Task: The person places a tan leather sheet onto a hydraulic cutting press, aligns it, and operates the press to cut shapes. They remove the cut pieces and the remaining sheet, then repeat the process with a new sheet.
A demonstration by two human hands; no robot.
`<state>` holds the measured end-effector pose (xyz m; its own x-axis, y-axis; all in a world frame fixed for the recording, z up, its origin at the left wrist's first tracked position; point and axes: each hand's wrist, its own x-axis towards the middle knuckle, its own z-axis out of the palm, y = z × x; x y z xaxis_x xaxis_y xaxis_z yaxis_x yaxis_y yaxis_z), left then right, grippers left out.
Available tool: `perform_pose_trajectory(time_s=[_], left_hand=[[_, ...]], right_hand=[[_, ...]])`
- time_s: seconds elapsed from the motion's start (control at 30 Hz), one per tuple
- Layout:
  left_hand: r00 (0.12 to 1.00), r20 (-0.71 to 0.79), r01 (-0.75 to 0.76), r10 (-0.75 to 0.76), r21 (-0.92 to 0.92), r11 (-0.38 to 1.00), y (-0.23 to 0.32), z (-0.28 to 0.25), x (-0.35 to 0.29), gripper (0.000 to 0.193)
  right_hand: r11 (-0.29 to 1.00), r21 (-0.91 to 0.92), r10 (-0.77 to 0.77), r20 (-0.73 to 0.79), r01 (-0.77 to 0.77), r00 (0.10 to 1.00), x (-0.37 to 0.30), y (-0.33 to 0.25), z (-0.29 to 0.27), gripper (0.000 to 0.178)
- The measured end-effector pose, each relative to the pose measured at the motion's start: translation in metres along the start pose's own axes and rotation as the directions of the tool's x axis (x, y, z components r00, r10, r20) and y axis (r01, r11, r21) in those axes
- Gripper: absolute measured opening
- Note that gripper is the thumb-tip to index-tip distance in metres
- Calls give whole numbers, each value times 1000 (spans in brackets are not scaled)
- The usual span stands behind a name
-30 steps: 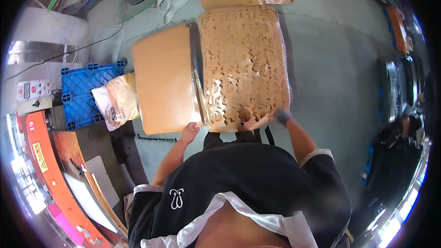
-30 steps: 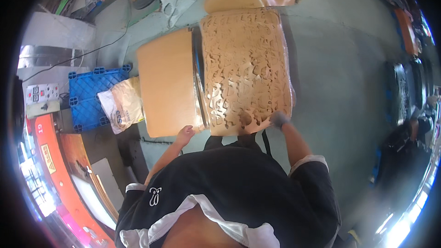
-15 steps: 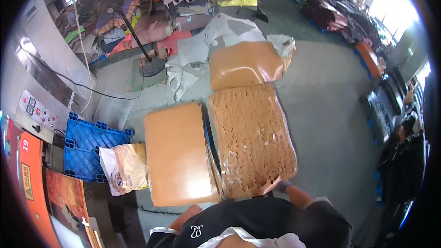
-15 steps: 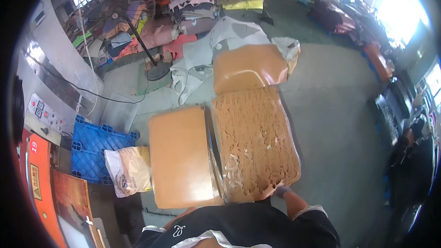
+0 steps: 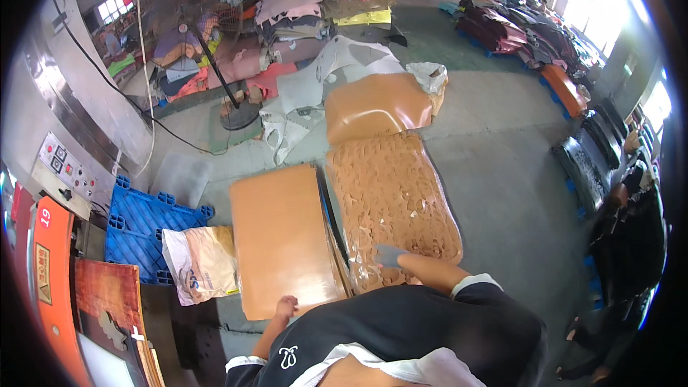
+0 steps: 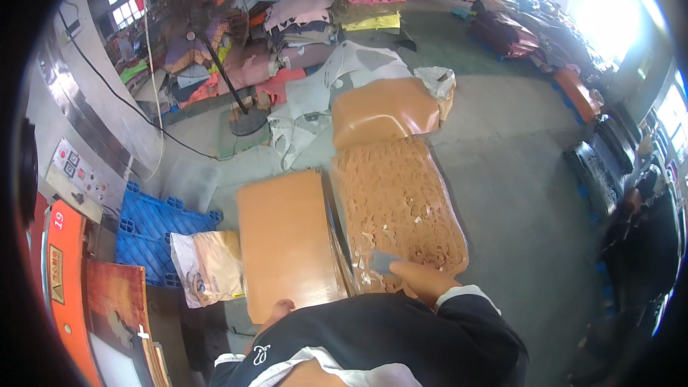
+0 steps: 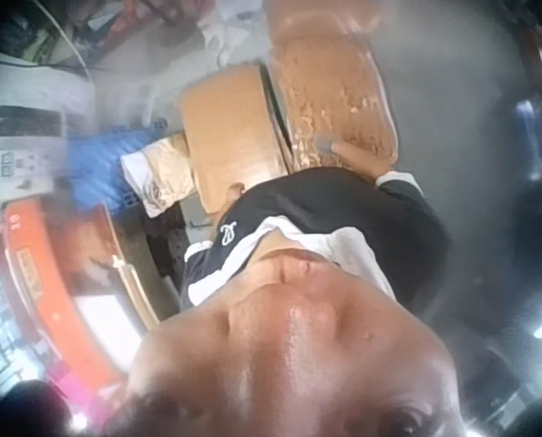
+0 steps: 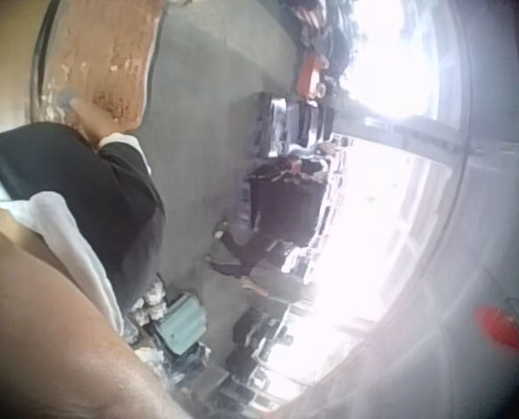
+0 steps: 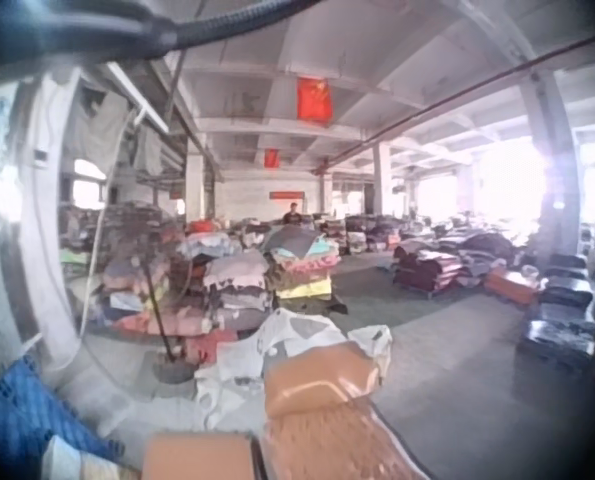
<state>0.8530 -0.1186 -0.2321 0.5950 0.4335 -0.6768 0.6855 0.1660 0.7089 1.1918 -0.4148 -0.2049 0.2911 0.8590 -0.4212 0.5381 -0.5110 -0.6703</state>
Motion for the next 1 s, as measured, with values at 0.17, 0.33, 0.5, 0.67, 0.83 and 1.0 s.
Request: perform_pose_trajectory(time_s=[0.17,0.33,0.5,0.67,0.83,1.0], left_hand=[[933,354,-119,68,123,985,4,35,-58,15],[940,336,-52,56,-19,998,54,50,-93,17],[984,177,31,12,-236,971,153,91,-128,35],[791,349,-368,502,-384,847,267,117,-247,35],[199,491,-954,848,-100,281,361,109,-437,22],[-667,507,-745,546,-461,-482,400,149,-523,22]], right_hand=[[788,-420,-421,167,450,892,47,-39,8,27],[963,240,-156,133,120,979,5,-80,14,16],[757,622,73,228,-202,971,-50,-100,16,14],[953,302,-31,162,-20,986,-56,-93,24,19],[987,146,-87,161,63,983,-45,-80,33,22],[794,-483,-290,235,370,928,-58,-80,33,17]])
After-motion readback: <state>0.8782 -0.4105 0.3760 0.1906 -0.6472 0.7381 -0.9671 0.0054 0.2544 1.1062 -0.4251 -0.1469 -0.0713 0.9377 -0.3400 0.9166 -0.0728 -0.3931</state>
